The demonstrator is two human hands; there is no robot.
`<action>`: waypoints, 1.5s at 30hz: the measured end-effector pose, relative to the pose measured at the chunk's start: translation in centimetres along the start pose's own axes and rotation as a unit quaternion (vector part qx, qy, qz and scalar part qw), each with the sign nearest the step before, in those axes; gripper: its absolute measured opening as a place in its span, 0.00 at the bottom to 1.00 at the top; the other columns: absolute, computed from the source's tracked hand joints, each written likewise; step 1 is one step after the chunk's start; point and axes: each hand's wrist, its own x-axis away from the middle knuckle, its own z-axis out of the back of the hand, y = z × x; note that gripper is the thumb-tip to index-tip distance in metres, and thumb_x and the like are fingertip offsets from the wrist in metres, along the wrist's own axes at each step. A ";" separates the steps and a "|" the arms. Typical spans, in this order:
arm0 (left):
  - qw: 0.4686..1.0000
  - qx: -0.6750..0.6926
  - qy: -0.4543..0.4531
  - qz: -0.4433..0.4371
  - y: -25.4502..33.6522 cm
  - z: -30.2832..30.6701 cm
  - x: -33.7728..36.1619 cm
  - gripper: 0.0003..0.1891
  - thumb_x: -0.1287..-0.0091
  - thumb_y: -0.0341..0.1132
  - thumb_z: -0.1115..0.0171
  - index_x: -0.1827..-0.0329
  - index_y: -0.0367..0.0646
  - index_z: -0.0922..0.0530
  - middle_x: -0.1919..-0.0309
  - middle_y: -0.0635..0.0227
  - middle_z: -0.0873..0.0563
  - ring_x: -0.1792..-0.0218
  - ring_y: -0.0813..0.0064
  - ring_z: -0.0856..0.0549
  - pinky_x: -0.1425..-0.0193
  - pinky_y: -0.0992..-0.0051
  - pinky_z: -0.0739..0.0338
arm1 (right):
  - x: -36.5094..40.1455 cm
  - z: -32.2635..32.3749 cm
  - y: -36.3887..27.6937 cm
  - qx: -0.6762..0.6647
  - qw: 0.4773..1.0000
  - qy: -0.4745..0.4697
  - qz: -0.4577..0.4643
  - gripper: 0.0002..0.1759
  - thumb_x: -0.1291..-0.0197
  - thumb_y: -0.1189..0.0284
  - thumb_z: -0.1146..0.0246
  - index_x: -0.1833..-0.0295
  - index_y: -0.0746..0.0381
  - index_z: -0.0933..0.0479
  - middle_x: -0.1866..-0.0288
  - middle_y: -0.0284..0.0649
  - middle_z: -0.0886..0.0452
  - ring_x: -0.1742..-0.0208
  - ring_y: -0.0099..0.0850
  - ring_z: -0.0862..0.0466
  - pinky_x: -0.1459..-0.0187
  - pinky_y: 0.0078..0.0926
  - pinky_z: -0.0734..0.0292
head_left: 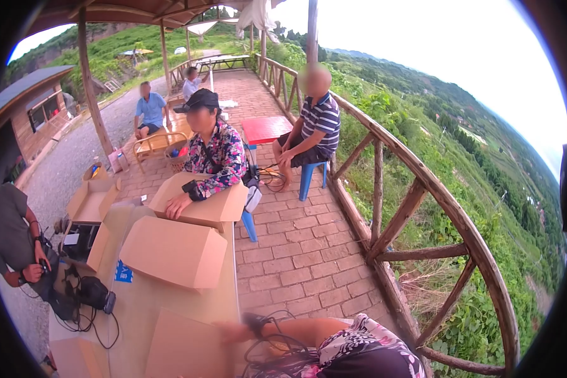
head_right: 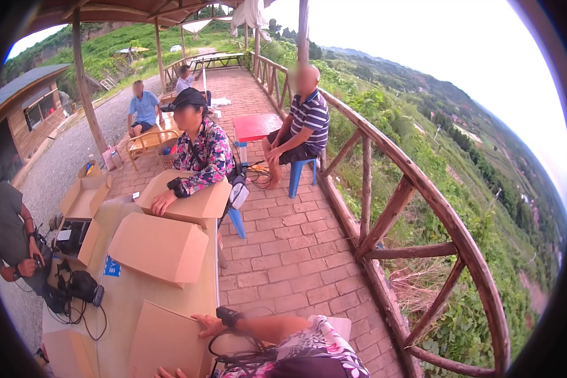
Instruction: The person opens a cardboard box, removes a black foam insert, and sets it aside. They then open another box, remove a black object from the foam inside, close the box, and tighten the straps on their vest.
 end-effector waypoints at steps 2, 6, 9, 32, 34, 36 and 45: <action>1.000 0.004 -0.010 0.004 0.1 0.3 -0.1 0.30 0.40 0.51 0.39 0.38 0.45 0.32 0.43 0.52 0.30 0.41 0.46 0.32 0.41 0.48 0.37 | -0.1 -0.1 0.2 -0.004 1.000 0.002 -0.002 0.50 0.51 0.58 0.33 0.28 0.58 0.53 0.44 0.64 0.32 0.39 0.53 0.31 0.38 0.45 0.36; 1.000 0.015 -0.021 0.007 0.0 0.5 -0.3 0.30 0.40 0.51 0.39 0.38 0.44 0.32 0.43 0.53 0.30 0.41 0.46 0.31 0.41 0.48 0.36 | -0.3 -0.2 0.4 0.034 0.999 0.003 -0.003 0.49 0.51 0.59 0.34 0.28 0.58 0.53 0.44 0.64 0.32 0.40 0.53 0.31 0.38 0.45 0.36; 0.999 0.018 -0.029 0.011 0.0 0.6 -0.3 0.31 0.40 0.51 0.39 0.38 0.44 0.32 0.42 0.53 0.30 0.41 0.46 0.32 0.40 0.48 0.37 | -0.5 -0.5 1.0 0.040 0.999 0.010 -0.003 0.49 0.51 0.59 0.34 0.28 0.58 0.53 0.43 0.63 0.32 0.40 0.52 0.31 0.38 0.44 0.36; 0.995 0.038 -0.065 0.067 -1.0 -2.4 0.7 0.31 0.42 0.42 0.38 0.38 0.37 0.37 0.38 0.47 0.37 0.34 0.48 0.40 0.35 0.49 0.44 | 2.1 2.6 -4.9 0.000 0.997 -0.020 -0.068 0.47 0.49 0.63 0.34 0.28 0.60 0.52 0.35 0.58 0.37 0.32 0.48 0.38 0.32 0.39 0.42; 0.987 0.055 -0.108 0.105 -0.6 -0.9 0.0 0.36 0.45 0.40 0.35 0.34 0.40 0.41 0.34 0.48 0.43 0.30 0.48 0.47 0.32 0.45 0.50 | 1.8 2.2 -3.0 -0.054 0.997 -0.031 -0.036 0.47 0.48 0.62 0.34 0.28 0.64 0.51 0.32 0.57 0.41 0.29 0.47 0.42 0.31 0.38 0.45; 0.989 0.083 -0.100 0.075 -0.5 -0.2 -0.3 0.34 0.44 0.40 0.35 0.36 0.40 0.39 0.37 0.49 0.40 0.31 0.48 0.45 0.33 0.44 0.48 | 2.1 2.6 -3.8 -0.051 0.998 -0.030 -0.025 0.47 0.48 0.60 0.34 0.29 0.66 0.51 0.32 0.57 0.40 0.30 0.46 0.41 0.31 0.38 0.45; 0.987 0.096 -0.104 0.072 -0.6 0.1 -0.6 0.34 0.44 0.41 0.35 0.36 0.40 0.38 0.37 0.48 0.41 0.31 0.47 0.45 0.34 0.43 0.48 | 2.3 2.9 -4.7 -0.071 0.997 -0.029 -0.027 0.48 0.49 0.59 0.34 0.29 0.67 0.51 0.33 0.57 0.40 0.30 0.47 0.42 0.31 0.37 0.46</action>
